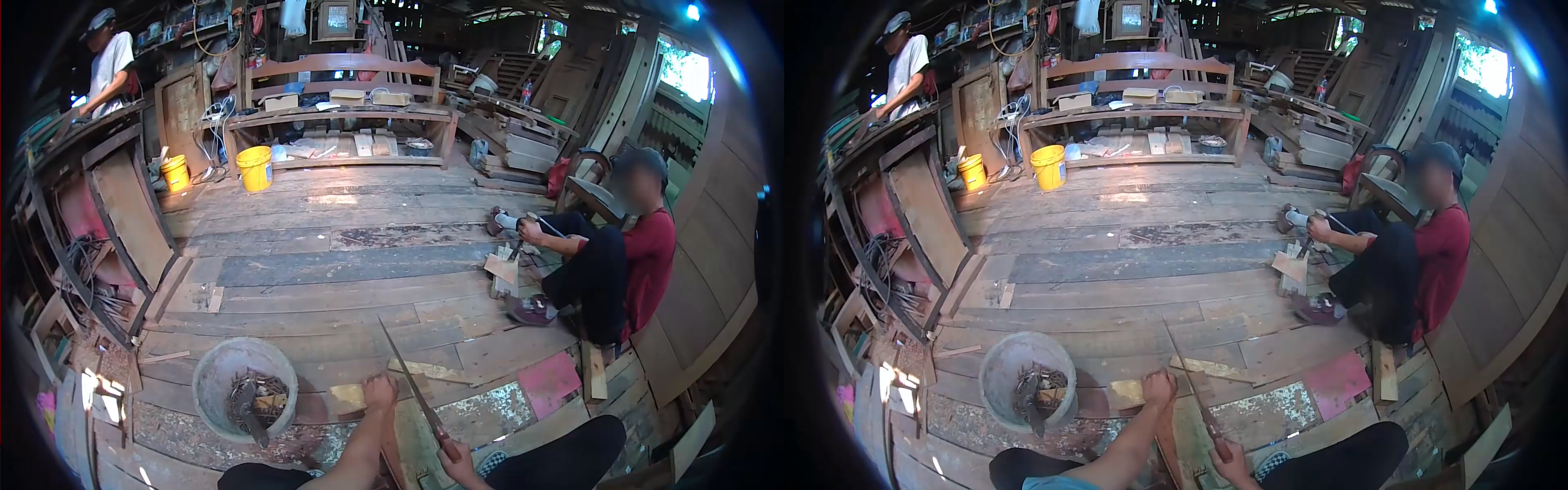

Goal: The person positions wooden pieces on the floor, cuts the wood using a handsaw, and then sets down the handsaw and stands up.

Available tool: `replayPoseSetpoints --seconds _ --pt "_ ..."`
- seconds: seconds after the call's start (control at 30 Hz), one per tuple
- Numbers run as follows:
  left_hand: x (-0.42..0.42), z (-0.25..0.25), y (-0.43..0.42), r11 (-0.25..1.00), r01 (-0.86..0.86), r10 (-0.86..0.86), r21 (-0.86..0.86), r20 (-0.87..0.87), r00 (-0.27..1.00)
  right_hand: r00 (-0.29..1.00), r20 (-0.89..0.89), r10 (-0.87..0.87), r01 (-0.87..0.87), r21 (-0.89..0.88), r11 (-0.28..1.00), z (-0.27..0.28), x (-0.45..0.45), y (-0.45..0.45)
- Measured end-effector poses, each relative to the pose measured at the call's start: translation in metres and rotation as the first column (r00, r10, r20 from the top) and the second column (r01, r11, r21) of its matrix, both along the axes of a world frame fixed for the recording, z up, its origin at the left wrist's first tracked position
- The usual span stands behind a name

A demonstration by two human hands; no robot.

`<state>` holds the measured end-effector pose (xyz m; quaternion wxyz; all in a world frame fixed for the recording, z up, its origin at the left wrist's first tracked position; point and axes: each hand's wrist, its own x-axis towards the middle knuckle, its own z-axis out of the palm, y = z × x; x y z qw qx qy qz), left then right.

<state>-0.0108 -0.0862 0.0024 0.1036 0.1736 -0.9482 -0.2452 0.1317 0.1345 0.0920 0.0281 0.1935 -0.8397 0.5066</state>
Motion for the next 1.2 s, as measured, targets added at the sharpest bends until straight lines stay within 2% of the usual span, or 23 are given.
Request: replayPoseSetpoints --seconds 0.1,0.17,0.27,0.33,0.37,0.43,0.5,0.53,0.6,0.67,0.77,0.8,0.83,0.87,0.9,0.93,0.97,1.03,1.1,1.13,1.2 --pt "0.005 0.002 0.003 0.999 0.031 -0.031 -0.014 0.023 0.999 0.992 0.082 -0.098 0.096 0.031 0.995 -0.006 -0.005 -0.006" --pt "0.006 0.011 0.002 0.999 0.028 -0.027 -0.03 0.013 1.0 0.997 0.075 -0.005 0.004 0.003 1.0 -0.009 -0.044 -0.029" --pt "0.005 0.004 0.001 0.999 0.018 -0.019 -0.033 -0.006 1.0 0.993 0.118 0.009 -0.001 -0.062 0.998 -0.001 -0.065 -0.045" --pt "0.004 0.007 -0.003 0.999 0.027 -0.026 -0.045 0.026 0.999 0.98 0.188 -0.066 0.066 0.005 0.998 0.005 -0.038 -0.031" --pt "0.005 0.009 0.001 0.999 0.026 -0.024 -0.038 0.071 0.997 0.982 0.166 -0.091 0.094 -0.006 0.996 -0.002 -0.018 -0.016" --pt "0.0 0.008 0.002 0.999 0.032 -0.032 0.004 0.047 0.998 0.984 0.132 -0.117 0.118 -0.001 0.993 -0.007 0.011 0.001" --pt "0.002 0.003 0.002 1.0 0.022 -0.023 0.008 0.048 0.999 0.979 -0.028 -0.202 0.203 0.015 0.979 -0.006 0.033 -0.005" --pt "0.003 0.005 0.002 0.999 0.036 -0.037 0.011 0.06 0.998 0.978 -0.023 -0.207 0.208 0.02 0.978 -0.003 0.026 -0.009" --pt "0.003 0.006 0.003 0.999 0.041 -0.041 0.002 0.075 0.996 0.995 0.083 -0.051 0.043 0.089 0.995 0.0 -0.011 -0.024" --pt "0.003 0.008 -0.002 1.0 0.029 -0.029 -0.006 0.085 0.996 0.996 0.082 -0.046 0.047 -0.007 0.999 -0.009 -0.045 -0.043" --pt "0.005 0.009 -0.001 0.998 0.054 -0.054 -0.008 0.068 0.996 0.988 0.141 -0.064 0.072 -0.056 0.996 -0.011 -0.041 -0.043" --pt "0.004 0.006 -0.004 0.999 0.042 -0.041 -0.014 0.082 0.996 0.975 0.188 -0.117 0.12 -0.007 0.993 -0.012 -0.02 -0.033" --pt "0.002 0.001 0.0 0.999 0.036 -0.035 -0.013 0.097 0.995 0.97 0.192 -0.146 0.147 0.01 0.989 -0.011 0.001 -0.018" --pt "0.009 0.024 0.004 1.0 -0.001 0.004 -0.025 0.081 0.997 0.987 0.136 -0.088 0.09 -0.006 0.996 -0.008 0.019 -0.002" --pt "0.009 0.022 0.005 1.0 0.022 -0.021 -0.011 0.081 0.997 0.997 0.076 -0.025 0.027 -0.02 0.999 -0.006 0.028 0.009" --pt "0.01 0.02 0.003 0.999 0.032 -0.031 -0.015 0.056 0.998 0.997 0.049 -0.062 0.066 -0.087 0.994 -0.007 0.032 0.009" --pt "0.008 0.019 0.003 0.999 0.039 -0.039 -0.024 0.028 0.999 0.996 0.046 -0.08 0.083 -0.08 0.993 -0.013 0.028 0.005" --pt "0.005 0.009 0.003 0.998 0.045 -0.044 -0.043 0.022 0.999 0.968 0.198 -0.153 0.16 -0.023 0.987 -0.037 -0.005 -0.014" --pt "0.004 0.006 -0.001 0.997 0.042 -0.041 -0.069 0.015 0.999 0.996 0.065 -0.066 0.071 -0.077 0.995 -0.042 -0.048 -0.037" --pt "0.004 0.007 -0.001 0.998 0.036 -0.034 -0.044 0.045 0.998 0.996 0.057 -0.074 0.079 -0.08 0.994 -0.037 -0.054 -0.041" --pt "0.006 0.01 0.0 0.999 0.043 -0.041 -0.02 0.069 0.997 0.994 0.107 -0.039 0.033 0.063 0.997 -0.019 -0.054 -0.046"
